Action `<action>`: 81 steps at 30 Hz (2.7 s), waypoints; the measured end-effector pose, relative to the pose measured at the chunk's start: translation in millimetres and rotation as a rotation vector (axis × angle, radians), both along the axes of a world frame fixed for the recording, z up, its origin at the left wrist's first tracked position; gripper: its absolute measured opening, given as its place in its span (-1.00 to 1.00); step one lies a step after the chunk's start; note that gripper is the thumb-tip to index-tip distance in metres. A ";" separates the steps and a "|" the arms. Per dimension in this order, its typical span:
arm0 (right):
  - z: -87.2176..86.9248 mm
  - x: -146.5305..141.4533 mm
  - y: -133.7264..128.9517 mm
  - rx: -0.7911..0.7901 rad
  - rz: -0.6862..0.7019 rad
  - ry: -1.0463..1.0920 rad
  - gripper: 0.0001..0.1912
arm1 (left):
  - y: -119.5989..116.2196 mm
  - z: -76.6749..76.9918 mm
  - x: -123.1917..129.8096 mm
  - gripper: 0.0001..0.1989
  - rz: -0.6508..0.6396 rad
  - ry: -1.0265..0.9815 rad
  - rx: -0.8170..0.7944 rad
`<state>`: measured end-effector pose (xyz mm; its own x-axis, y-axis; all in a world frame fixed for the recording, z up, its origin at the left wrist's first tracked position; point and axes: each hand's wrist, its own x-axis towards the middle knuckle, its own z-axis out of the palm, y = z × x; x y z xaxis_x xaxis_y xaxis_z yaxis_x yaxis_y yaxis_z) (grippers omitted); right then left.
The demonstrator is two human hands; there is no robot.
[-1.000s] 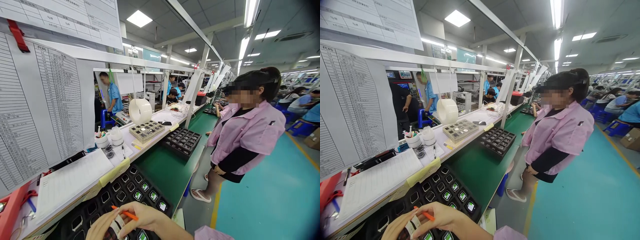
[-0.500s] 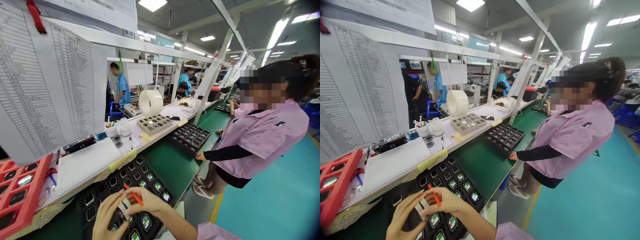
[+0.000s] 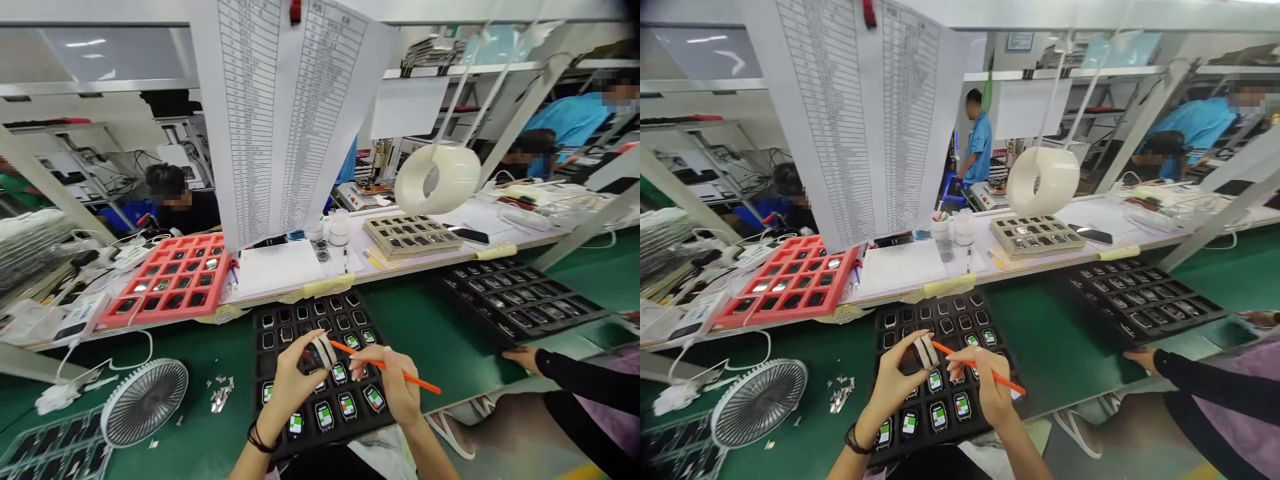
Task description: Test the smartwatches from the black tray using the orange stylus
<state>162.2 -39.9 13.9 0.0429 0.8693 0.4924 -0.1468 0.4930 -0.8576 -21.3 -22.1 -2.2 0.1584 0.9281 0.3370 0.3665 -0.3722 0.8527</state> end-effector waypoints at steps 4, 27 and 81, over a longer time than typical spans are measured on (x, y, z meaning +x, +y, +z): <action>2.6 -1.6 -2.5 0.013 -0.031 -0.025 -0.51 | -2.2 0.5 -1.7 -0.48 -0.006 -0.018 0.005; -0.3 -5.0 -2.0 0.036 -0.068 -0.088 -0.51 | -4.4 -7.2 -1.5 -0.43 -0.008 -0.003 0.055; 6.4 -10.1 -0.7 0.026 -0.137 -0.055 -0.49 | -4.8 -3.4 -0.3 -0.37 -0.009 0.006 0.051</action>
